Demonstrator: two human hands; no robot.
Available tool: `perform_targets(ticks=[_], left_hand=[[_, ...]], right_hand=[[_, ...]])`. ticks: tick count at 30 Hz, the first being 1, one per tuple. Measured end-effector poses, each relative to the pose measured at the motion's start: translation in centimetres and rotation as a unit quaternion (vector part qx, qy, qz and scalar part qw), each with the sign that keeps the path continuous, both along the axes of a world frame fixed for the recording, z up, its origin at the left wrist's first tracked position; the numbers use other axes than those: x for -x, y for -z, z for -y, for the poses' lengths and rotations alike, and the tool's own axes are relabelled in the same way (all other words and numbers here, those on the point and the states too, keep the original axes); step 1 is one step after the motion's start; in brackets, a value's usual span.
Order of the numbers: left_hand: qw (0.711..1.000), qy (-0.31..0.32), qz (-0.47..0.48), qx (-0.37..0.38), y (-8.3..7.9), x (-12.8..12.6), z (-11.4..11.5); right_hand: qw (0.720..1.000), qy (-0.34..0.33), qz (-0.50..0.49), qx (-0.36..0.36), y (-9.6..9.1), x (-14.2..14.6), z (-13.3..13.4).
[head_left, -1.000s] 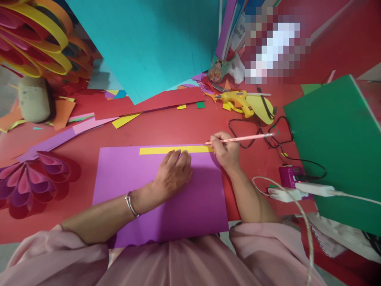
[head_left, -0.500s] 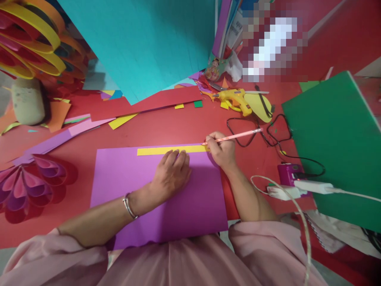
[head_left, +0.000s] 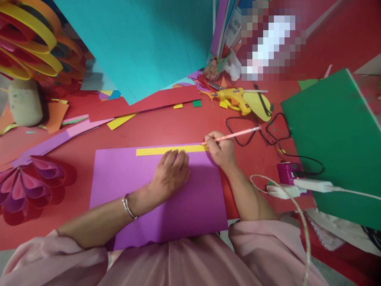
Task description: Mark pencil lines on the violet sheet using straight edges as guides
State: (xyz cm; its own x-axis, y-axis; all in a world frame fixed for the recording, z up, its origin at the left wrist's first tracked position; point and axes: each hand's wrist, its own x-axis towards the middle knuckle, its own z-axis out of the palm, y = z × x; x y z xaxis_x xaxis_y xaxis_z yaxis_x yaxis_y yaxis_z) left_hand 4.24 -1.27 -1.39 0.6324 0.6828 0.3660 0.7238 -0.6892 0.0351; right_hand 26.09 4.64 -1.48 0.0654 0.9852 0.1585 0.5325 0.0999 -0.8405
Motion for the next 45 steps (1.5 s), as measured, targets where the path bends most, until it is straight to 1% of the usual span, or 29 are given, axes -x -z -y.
perform_targets(ticks=[3,7,13,17,28,34,36,41,45], left_hand=[[1.0,0.004,0.001,-0.022,-0.2,-0.1,-0.1],[1.0,0.004,-0.002,-0.023,-0.4,-0.1,-0.2],[1.0,0.001,0.002,0.024,-0.1,0.1,0.0],[0.999,-0.002,0.006,0.033,0.0,0.0,0.1],[1.0,-0.002,-0.004,-0.005,-0.1,0.0,0.0],[1.0,0.0,0.004,-0.001,-0.1,0.0,-0.1],[1.0,0.002,0.001,0.014,-0.2,0.0,-0.3],[0.994,-0.006,-0.032,0.1,-0.6,0.1,-0.8],[0.992,-0.006,-0.041,0.12,-0.8,0.1,-1.0]], right_hand=[[1.0,0.002,0.001,0.005,0.0,0.0,0.0],[1.0,0.003,0.005,0.001,0.0,0.0,0.0],[1.0,0.005,0.002,-0.002,0.0,0.0,0.0],[1.0,0.009,-0.002,-0.003,-0.1,0.0,0.1],[1.0,0.008,-0.001,0.002,0.0,0.0,0.1],[1.0,0.013,-0.014,0.002,0.2,0.1,0.1],[0.999,0.023,-0.039,0.001,0.2,-0.1,0.0],[0.995,0.064,-0.074,0.026,-0.2,-0.9,-0.3],[0.993,0.068,-0.084,0.047,-0.1,-1.3,-0.6]])
